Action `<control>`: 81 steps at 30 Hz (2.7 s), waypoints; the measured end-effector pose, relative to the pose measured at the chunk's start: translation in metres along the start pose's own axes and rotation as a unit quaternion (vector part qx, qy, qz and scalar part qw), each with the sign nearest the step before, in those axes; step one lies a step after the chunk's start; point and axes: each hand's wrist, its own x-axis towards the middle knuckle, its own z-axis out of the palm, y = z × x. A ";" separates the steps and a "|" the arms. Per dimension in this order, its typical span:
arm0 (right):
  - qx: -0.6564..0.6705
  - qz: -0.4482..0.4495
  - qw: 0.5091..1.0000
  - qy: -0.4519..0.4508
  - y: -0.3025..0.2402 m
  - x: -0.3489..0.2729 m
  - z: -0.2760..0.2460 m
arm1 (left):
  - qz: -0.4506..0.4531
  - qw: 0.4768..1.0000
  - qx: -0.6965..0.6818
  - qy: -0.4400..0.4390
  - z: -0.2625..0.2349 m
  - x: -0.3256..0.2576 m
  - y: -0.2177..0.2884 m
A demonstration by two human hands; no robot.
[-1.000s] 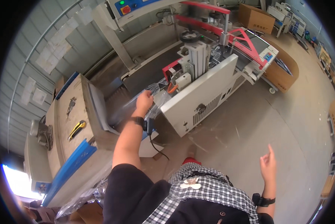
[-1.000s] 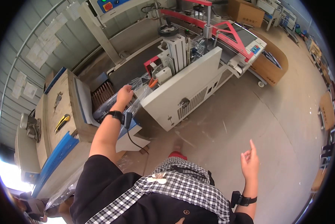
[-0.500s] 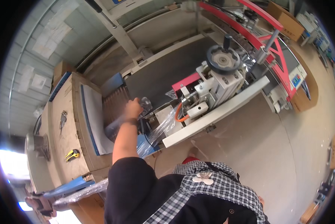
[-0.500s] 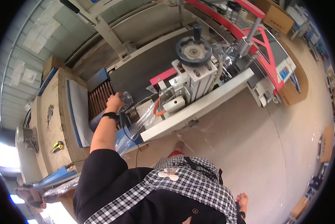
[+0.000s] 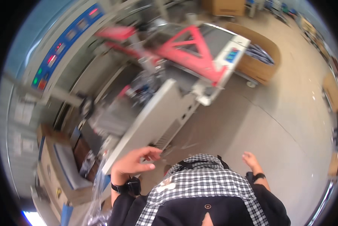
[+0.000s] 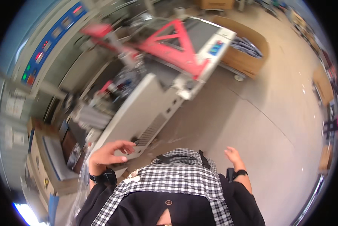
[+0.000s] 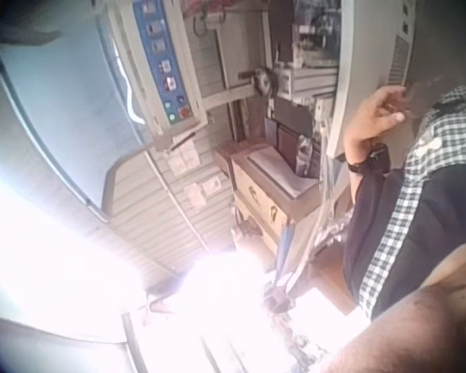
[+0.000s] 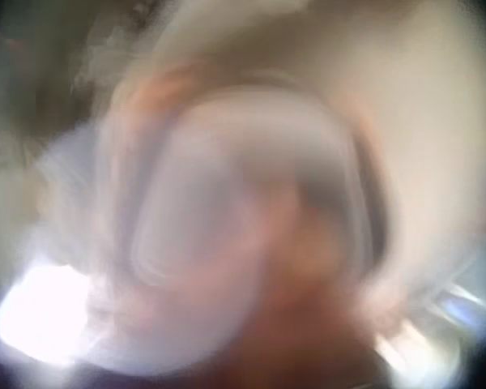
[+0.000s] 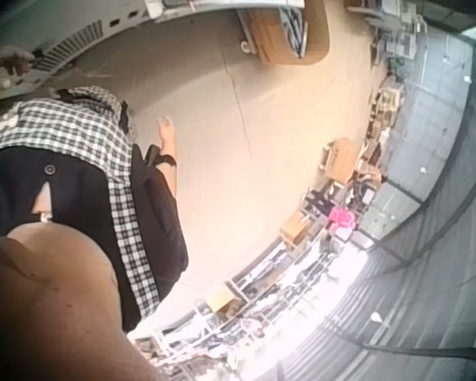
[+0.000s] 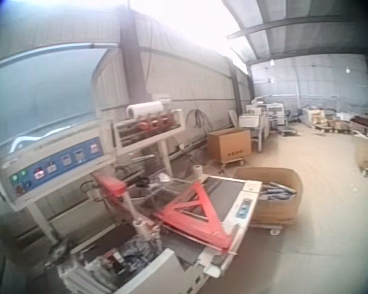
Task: Picking up grey foam tubes from a box and feeding them into an automated packaging machine for shrink-wrapping.
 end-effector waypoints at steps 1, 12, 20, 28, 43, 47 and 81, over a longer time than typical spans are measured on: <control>-0.010 0.002 1.000 0.008 0.000 0.007 -0.025 | -0.034 0.998 0.026 -0.035 0.021 0.038 0.007; 0.032 -0.014 0.996 0.085 -0.049 0.106 -0.180 | -0.016 0.976 -0.095 -0.197 0.108 0.343 0.104; 0.057 0.049 0.993 0.091 -0.030 0.208 -0.274 | -0.014 0.943 -0.236 -0.236 0.108 0.603 0.118; 0.031 0.103 0.975 0.192 -0.089 0.299 -0.459 | -0.017 0.945 -0.231 -0.233 0.089 0.785 0.208; -0.024 0.175 0.984 0.014 -0.164 0.870 -0.465 | -0.336 0.868 -0.357 0.076 0.064 0.933 0.209; 0.012 0.370 0.923 -0.103 -0.247 0.869 -0.453 | -0.388 0.823 -0.401 0.107 0.072 0.947 0.199; -0.213 -0.524 0.808 -0.165 -0.707 0.618 -0.301 | 0.057 0.808 -0.389 0.439 -0.135 0.915 0.114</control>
